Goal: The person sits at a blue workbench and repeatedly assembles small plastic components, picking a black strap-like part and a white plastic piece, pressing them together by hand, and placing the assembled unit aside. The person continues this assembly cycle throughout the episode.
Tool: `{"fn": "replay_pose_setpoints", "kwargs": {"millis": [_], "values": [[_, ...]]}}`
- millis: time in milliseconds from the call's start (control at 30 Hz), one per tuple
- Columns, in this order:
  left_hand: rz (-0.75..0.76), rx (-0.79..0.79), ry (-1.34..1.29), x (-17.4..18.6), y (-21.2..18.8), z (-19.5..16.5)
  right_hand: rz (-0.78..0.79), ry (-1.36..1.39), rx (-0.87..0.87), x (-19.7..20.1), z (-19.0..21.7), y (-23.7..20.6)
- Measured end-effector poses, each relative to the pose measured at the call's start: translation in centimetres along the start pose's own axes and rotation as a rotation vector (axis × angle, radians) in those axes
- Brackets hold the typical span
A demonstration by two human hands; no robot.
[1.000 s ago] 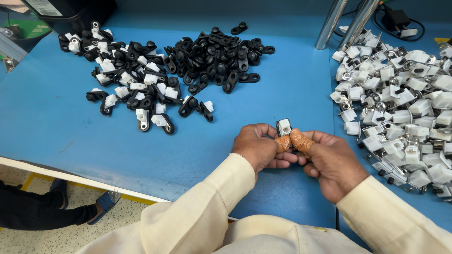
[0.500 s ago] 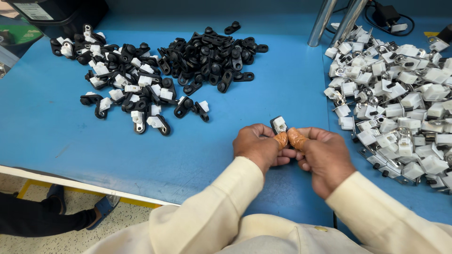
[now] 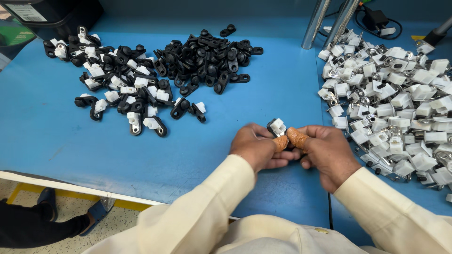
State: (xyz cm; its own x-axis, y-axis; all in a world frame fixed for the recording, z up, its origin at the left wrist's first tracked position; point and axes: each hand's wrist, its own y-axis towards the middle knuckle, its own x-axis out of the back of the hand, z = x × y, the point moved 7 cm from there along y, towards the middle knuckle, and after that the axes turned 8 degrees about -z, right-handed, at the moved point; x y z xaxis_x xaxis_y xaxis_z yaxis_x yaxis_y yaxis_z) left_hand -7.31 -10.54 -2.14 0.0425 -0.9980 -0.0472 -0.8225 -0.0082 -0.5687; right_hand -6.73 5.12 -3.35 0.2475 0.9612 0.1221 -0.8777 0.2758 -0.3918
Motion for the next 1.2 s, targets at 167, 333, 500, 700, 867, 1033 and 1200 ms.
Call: {"fn": "replay_pose_setpoints", "kwargs": {"millis": [167,333,500,700,867,1033,1200], "values": [[0.156,-0.119,0.202,1.3,-0.1,-0.9,-0.002,-0.443,0.209,0.9,2.6,-0.2],[0.042,-0.152,0.177,1.3,-0.3,-1.1,-0.016,-0.2,0.188,0.4,2.4,-0.6],[-0.099,-0.12,0.15,0.9,-1.9,-0.3,-0.177,0.156,-0.036,0.5,-0.5,-0.5],[-0.053,0.031,-0.083,0.7,-2.2,0.2,0.024,0.202,-0.11,1.3,-0.9,-0.4],[-0.075,-0.065,0.008,0.0,-2.2,-0.1,-0.082,0.069,-0.019,1.3,-0.4,0.1],[-0.105,-0.082,-0.013,-0.6,-2.4,0.1,-0.232,0.178,-0.068,1.0,-0.3,0.4],[-0.01,0.056,-0.24,-0.2,-2.0,0.6,-0.126,0.199,-0.147,1.4,-0.7,0.5]]}}
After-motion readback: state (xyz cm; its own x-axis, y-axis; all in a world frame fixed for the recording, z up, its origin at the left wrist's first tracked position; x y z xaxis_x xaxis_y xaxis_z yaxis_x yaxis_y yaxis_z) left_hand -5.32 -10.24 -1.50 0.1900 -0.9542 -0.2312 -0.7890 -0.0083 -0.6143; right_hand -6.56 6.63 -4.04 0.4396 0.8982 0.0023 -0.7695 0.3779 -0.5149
